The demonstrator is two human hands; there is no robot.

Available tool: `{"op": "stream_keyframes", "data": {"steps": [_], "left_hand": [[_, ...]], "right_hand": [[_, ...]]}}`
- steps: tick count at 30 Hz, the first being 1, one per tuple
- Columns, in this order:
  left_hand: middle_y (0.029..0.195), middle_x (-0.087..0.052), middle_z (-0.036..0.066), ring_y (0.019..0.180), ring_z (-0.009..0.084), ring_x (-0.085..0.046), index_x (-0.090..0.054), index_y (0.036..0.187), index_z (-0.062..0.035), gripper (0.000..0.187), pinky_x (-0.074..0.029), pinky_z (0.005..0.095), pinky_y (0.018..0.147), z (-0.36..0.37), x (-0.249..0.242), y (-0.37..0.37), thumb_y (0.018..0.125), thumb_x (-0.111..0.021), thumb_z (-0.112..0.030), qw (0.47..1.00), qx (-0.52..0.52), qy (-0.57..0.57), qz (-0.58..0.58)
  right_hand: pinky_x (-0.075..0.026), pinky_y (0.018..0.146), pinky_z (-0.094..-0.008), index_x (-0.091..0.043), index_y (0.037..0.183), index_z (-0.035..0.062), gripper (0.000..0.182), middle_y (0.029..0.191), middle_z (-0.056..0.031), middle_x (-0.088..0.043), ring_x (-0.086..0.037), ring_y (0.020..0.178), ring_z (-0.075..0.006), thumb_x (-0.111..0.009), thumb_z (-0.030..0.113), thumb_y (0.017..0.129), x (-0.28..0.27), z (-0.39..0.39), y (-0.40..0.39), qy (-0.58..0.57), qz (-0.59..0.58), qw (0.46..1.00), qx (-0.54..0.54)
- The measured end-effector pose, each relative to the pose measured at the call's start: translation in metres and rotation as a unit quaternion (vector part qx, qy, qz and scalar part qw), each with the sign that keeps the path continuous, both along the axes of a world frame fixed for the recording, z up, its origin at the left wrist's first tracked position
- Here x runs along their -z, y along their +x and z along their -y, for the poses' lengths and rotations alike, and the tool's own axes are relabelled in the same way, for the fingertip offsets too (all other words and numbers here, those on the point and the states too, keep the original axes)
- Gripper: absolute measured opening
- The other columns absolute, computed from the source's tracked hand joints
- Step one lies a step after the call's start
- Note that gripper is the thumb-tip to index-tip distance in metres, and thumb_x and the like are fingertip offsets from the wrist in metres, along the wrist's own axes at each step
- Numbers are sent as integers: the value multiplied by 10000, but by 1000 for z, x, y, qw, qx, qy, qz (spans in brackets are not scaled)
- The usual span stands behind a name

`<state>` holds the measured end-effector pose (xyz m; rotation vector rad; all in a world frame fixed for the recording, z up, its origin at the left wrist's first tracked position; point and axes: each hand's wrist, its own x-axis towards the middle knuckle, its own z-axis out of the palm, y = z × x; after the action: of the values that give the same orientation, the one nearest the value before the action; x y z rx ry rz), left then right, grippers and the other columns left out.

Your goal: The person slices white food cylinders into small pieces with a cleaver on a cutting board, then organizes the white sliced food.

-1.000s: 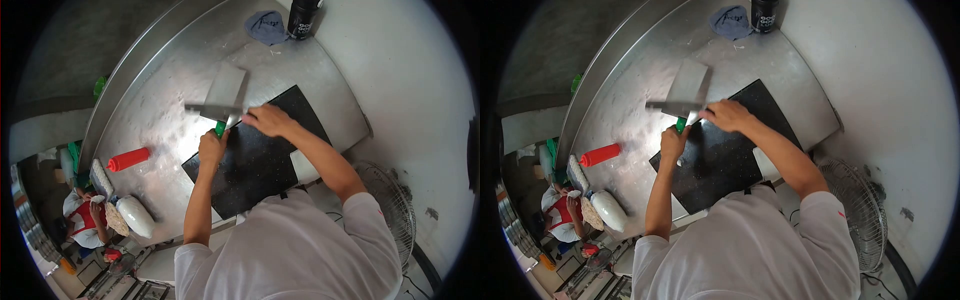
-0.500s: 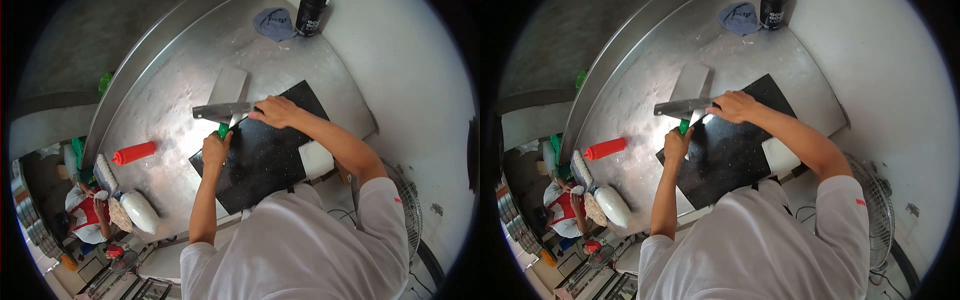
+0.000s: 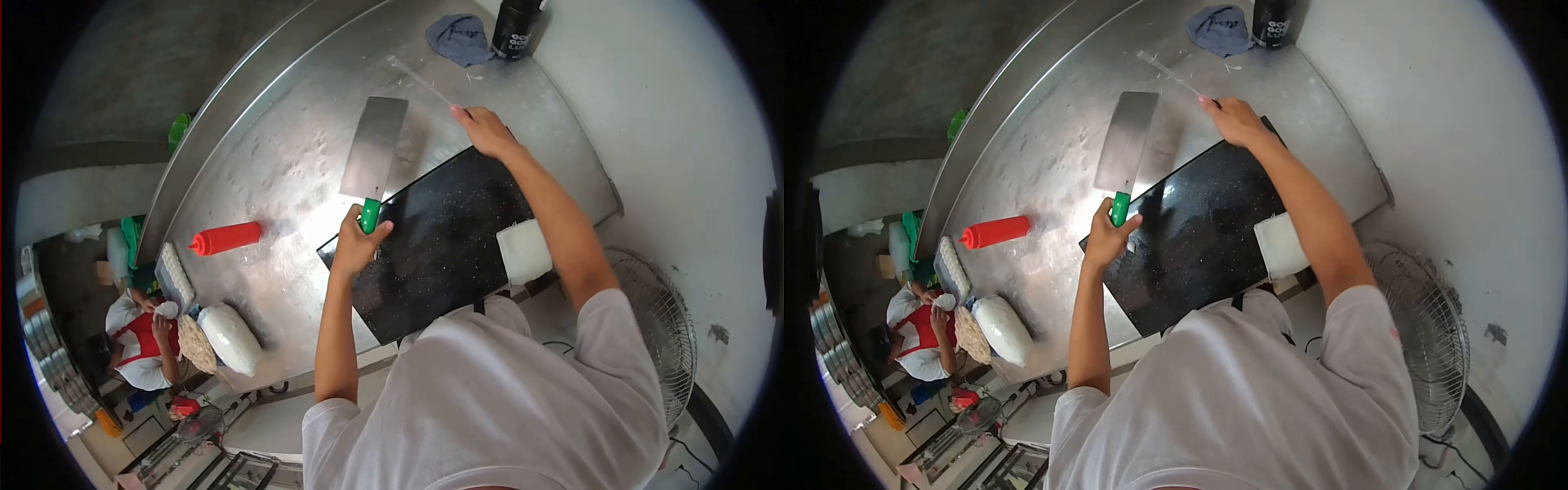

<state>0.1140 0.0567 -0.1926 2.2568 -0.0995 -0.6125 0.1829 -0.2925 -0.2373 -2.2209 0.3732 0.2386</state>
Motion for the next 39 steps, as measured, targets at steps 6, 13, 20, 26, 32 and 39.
{"op": "stream_keyframes", "data": {"steps": [6,13,20,26,32,39], "left_hand": [[623,-395,-31,419,59,-383,-462,1035,-113,157,-323,226,365,0,-31,4,1048,-604,-180,701,-113,-605,-361],[579,-440,55,341,124,-443,-357,959,-95,237,-351,279,289,-33,-44,2,908,-505,83,493,-45,-692,-525],[575,-437,62,331,120,-432,-344,944,-103,240,-343,281,275,-40,-47,3,897,-487,83,476,-68,-695,-534],[577,-439,61,333,117,-434,-351,942,-102,218,-343,280,274,-43,-40,-1,901,-475,73,462,-69,-707,-530],[578,-438,50,346,111,-440,-352,936,-109,218,-355,271,290,-43,-41,-7,914,-483,64,474,-68,-704,-524],[594,-429,43,345,105,-413,-354,934,-106,217,-349,274,299,-42,-35,-17,910,-488,64,467,-76,-707,-525]], "right_hand": [[-461,684,-412,-642,971,-11,566,704,-122,-584,-559,716,-221,-515,535,1044,10,-69,-97,232,122,962,-71],[-468,693,-452,-601,895,-14,600,734,-242,-601,-540,664,-356,-527,566,1028,5,-48,-58,150,170,968,-103],[-516,811,-519,-658,971,-18,669,832,-284,-667,-684,873,-446,-497,630,1016,-17,-61,-52,103,154,953,-239],[-514,780,-470,-674,972,-14,627,869,-274,-681,-684,827,-384,-513,589,1029,-41,-75,-64,-2,222,920,-322],[-509,832,-472,-670,994,-42,657,872,-268,-687,-683,861,-350,-504,593,1035,-40,-76,-45,108,96,945,-292],[-491,793,-486,-647,940,-49,657,854,-281,-655,-653,834,-392,-473,575,1051,-30,-73,-28,114,53,948,-291]]}}
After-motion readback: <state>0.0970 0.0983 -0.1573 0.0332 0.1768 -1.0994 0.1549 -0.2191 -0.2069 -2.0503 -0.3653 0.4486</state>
